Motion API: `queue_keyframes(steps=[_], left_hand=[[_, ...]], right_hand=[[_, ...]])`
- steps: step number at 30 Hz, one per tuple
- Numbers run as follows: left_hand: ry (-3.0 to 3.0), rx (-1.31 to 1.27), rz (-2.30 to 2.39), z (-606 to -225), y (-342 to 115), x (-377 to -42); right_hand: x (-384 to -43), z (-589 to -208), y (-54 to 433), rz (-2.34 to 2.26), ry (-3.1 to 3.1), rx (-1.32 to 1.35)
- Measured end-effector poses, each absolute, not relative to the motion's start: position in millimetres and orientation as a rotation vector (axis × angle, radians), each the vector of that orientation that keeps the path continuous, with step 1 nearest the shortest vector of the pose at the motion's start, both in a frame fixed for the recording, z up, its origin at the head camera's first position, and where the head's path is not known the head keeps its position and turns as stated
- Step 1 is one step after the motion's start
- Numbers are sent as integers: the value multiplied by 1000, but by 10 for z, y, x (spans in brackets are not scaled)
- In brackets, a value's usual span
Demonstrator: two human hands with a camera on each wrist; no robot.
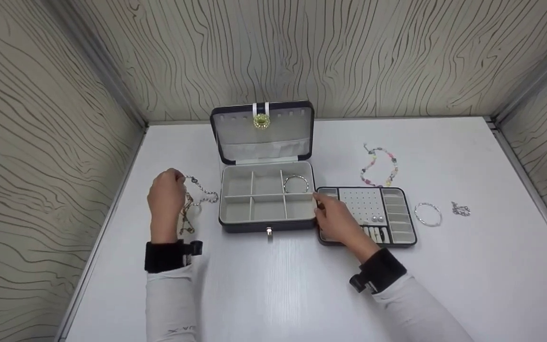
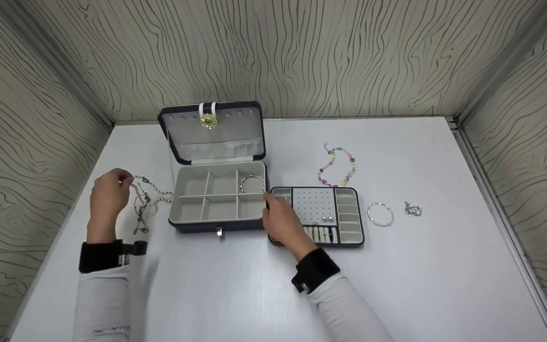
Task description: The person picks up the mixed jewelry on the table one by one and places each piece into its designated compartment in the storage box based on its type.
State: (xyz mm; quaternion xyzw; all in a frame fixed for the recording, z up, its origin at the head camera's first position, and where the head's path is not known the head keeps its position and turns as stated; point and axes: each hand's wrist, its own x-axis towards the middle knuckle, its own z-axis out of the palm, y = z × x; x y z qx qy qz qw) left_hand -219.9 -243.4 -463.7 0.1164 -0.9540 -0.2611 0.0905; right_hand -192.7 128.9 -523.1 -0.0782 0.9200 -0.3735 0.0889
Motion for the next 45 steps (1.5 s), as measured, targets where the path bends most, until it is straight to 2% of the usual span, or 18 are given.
queue_keyframes(steps=[12, 22, 45], left_hand=[[-2570, 272, -763, -4218, -2267, -2080], [-2393, 57, -858, -4024, -1979, -2023], [-2508, -220, -1014, -4054, -1310, -2213]], right_hand=[[-1930, -5248, 1290, -1121, 2757, -271], [-1931, -5264, 1294, -1148, 2743, -251], [-2104, -5250, 1383, -1356, 2639, -185]])
